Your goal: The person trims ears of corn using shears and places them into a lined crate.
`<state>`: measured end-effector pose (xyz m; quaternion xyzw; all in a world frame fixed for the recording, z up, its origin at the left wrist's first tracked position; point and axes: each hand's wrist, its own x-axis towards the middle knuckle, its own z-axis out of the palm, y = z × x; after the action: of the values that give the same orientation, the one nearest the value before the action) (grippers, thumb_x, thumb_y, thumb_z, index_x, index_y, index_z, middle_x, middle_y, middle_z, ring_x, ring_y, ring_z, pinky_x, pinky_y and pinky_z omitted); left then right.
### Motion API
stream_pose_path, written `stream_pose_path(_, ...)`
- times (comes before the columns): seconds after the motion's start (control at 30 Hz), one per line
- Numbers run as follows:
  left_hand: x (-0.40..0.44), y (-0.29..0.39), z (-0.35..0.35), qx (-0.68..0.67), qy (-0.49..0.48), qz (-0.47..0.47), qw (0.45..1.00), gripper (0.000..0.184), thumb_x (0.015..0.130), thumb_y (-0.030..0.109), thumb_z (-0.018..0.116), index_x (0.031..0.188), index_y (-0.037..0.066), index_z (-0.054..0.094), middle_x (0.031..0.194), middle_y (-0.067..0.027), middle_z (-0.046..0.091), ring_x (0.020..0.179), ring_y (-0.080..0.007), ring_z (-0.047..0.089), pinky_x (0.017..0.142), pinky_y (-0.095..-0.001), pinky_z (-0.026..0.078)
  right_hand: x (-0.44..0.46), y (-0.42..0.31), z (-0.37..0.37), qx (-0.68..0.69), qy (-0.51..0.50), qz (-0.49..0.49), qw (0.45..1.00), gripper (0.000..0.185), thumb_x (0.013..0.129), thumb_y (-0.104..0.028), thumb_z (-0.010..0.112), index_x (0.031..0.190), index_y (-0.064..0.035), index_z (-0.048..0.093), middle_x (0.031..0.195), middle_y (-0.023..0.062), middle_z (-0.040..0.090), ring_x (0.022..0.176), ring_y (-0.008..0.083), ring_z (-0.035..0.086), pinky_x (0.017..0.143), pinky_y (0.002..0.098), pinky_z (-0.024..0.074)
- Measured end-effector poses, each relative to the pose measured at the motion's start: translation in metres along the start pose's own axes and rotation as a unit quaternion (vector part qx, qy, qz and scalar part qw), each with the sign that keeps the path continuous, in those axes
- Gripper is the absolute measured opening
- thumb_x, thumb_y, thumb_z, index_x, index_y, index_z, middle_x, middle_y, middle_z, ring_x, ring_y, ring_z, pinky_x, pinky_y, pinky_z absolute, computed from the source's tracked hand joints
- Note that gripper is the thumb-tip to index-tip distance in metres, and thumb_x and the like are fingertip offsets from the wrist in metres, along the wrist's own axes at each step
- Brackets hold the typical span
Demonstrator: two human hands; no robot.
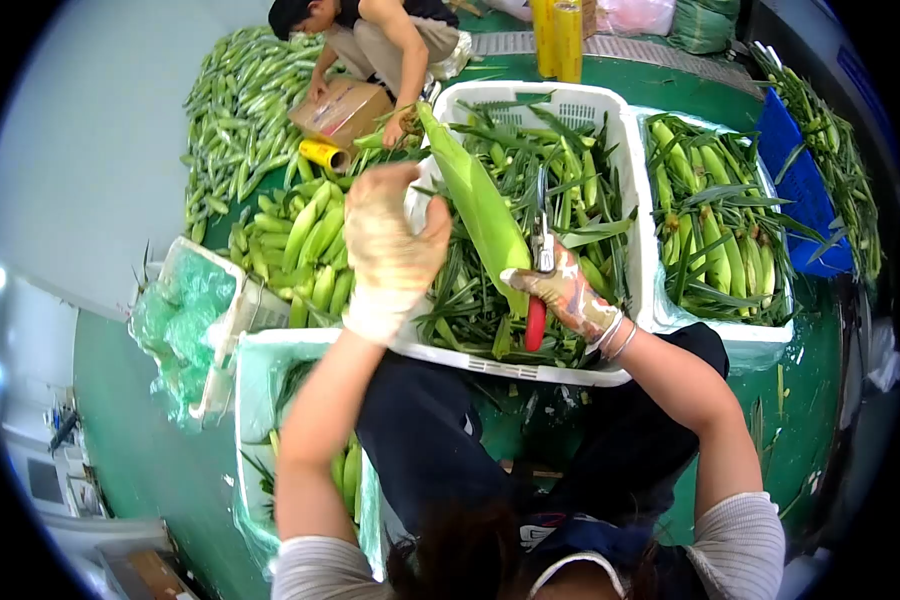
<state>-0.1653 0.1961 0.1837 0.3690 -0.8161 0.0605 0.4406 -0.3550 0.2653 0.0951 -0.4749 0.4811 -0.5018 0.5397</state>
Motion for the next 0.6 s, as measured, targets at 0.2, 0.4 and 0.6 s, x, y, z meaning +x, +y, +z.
stream_pose_path(0.2,-0.020,0.005,0.043,-0.574,-0.084,-0.487,0.653,0.036,0.079,0.027,0.069,0.099,0.000,0.058,0.082,-0.0094,0.064,0.070,-0.0179,0.062,0.064,-0.0287,0.050,-0.022,0.002,0.011,-0.208,-0.029,-0.025,0.977,0.066,0.065,-0.026,0.079,0.114,-0.0002,0.044,0.095,0.0127,0.060,0.087,0.0234,0.059,0.079,0.0342,0.0478)
stream_pose_path(0.4,-0.039,-0.021,0.035,-0.265,-0.243,-0.303,0.882,0.036,0.075,0.021,0.069,0.102,-0.001,0.059,0.082,-0.0109,0.064,0.073,-0.0212,0.060,0.069,-0.0306,0.049,-0.010,-0.015,-0.020,-0.334,-0.159,0.012,0.929,0.074,0.064,-0.039,0.079,0.114,-0.0004,0.039,0.092,0.0169,0.058,0.086,0.0259,0.058,0.077,0.0362,0.0473)
stream_pose_path(0.6,-0.051,-0.017,0.032,-0.222,-0.441,-0.289,0.820,0.050,0.072,0.024,0.070,0.112,-0.002,0.055,0.088,-0.0159,0.065,0.081,-0.0254,0.062,0.077,-0.0321,0.049,0.014,-0.032,-0.035,-0.352,-0.268,-0.013,0.897,0.071,0.062,-0.029,0.082,0.114,-0.0005,0.042,0.093,0.0142,0.059,0.087,0.0207,0.057,0.079,0.0340,0.0459)
